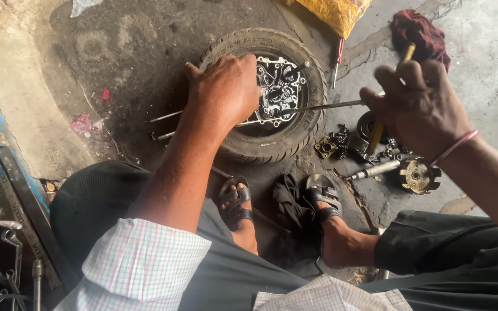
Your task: Assembling and repairing internal components of a motorcycle engine case.
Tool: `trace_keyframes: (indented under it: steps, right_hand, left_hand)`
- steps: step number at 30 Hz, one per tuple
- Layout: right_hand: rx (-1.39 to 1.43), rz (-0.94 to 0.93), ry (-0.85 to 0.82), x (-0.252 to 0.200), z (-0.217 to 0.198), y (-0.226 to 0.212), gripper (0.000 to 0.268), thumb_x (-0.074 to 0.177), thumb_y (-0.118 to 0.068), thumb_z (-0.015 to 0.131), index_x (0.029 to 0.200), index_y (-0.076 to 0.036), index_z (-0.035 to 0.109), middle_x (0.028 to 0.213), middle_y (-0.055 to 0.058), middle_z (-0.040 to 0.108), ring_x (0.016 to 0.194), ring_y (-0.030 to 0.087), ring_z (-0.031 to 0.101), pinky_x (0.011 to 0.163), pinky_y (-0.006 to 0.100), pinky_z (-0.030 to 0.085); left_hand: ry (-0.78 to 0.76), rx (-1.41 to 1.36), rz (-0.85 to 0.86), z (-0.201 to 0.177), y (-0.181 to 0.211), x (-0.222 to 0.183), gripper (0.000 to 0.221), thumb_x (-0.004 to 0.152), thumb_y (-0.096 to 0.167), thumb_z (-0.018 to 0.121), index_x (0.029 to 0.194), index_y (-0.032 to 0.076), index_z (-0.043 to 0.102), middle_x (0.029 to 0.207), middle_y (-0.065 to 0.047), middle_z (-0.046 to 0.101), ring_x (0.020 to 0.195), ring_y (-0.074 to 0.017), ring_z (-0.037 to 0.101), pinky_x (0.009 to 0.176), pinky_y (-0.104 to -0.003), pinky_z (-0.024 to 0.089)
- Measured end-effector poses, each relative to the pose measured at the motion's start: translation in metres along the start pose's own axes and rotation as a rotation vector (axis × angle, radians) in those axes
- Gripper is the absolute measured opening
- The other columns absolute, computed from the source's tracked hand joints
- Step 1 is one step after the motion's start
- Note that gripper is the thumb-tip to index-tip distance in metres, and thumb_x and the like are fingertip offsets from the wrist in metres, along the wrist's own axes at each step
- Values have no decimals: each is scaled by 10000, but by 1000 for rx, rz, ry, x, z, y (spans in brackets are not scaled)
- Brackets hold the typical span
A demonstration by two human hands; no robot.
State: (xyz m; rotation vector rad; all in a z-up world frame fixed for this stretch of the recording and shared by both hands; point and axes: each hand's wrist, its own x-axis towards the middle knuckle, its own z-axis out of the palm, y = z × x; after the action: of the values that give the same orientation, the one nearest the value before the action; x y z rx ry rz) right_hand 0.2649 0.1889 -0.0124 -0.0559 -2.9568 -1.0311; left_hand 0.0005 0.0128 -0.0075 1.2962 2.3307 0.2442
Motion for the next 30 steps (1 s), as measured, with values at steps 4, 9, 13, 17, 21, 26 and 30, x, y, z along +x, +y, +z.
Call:
trace_keyframes:
  steps: [4, 9, 13, 17, 21, 26, 30]
  right_hand:
    - [155, 211, -31, -12, 6, -18, 370, 951, -423, 683, 1298, -295, 709, 983, 52, 689, 828, 189, 636, 670, 339, 497]
    - [432, 313, -159, -12, -3, -26, 218, 1039, -311, 671, 1241, -233, 695, 909, 76, 695, 654, 206, 652, 546, 363, 550]
    - [1287, 428, 15, -28, 7, -12, 415, 1032, -94, 601, 1445, -85, 566, 1101, 120, 742, 928, 198, 737, 806, 313, 627]
    - [1402, 944, -108, -12, -18, -20, 831, 903, -49, 655, 1638, -144, 281, 1131, 111, 734, 974, 163, 731, 748, 301, 627]
    - [1550, 1084, -150, -20, 3, -14, 576, 914, -24, 681, 1425, -56, 415, 1073, 131, 749, 895, 200, 751, 704, 357, 625]
    - [1174, 680, -209, -27, 20, -5, 188, 971, -66, 673, 1146, -11, 634, 934, 131, 757, 839, 206, 762, 711, 342, 615]
    - [1048, 704, -286, -18, 11, -5, 258, 944, -58, 678, 1189, -5, 617, 929, 147, 737, 818, 233, 739, 694, 389, 584]
  left_hand:
    - [13, 11, 1, -2, 2, -1, 381, 975, 322, 638, 1241, 58, 572, 1178, -165, 671, 1193, -361, 627, 1112, -798, 136]
    - [10, 11, -7, -4, 2, -2, 397, 974, 331, 635, 1252, 57, 569, 1192, -156, 668, 1191, -343, 634, 1115, -798, 144]
    - [16, 6, -10, -5, 0, -4, 366, 982, 330, 619, 1239, 71, 585, 1183, -150, 675, 1198, -345, 629, 1117, -799, 140]
    - [36, 5, 6, -1, -3, -3, 387, 976, 332, 628, 1245, 58, 578, 1167, -167, 671, 1180, -361, 630, 1098, -804, 136]
    - [13, 0, -4, -2, -4, -5, 376, 981, 307, 637, 1253, 53, 583, 1157, -160, 681, 1184, -361, 639, 1117, -805, 123]
    - [2, -1, -8, -4, -3, -5, 375, 988, 314, 622, 1257, 58, 571, 1158, -144, 680, 1172, -347, 646, 1122, -806, 122]
    - [6, 17, -11, -2, -3, -4, 398, 987, 336, 620, 1266, 59, 562, 1164, -157, 669, 1181, -349, 636, 1114, -804, 131]
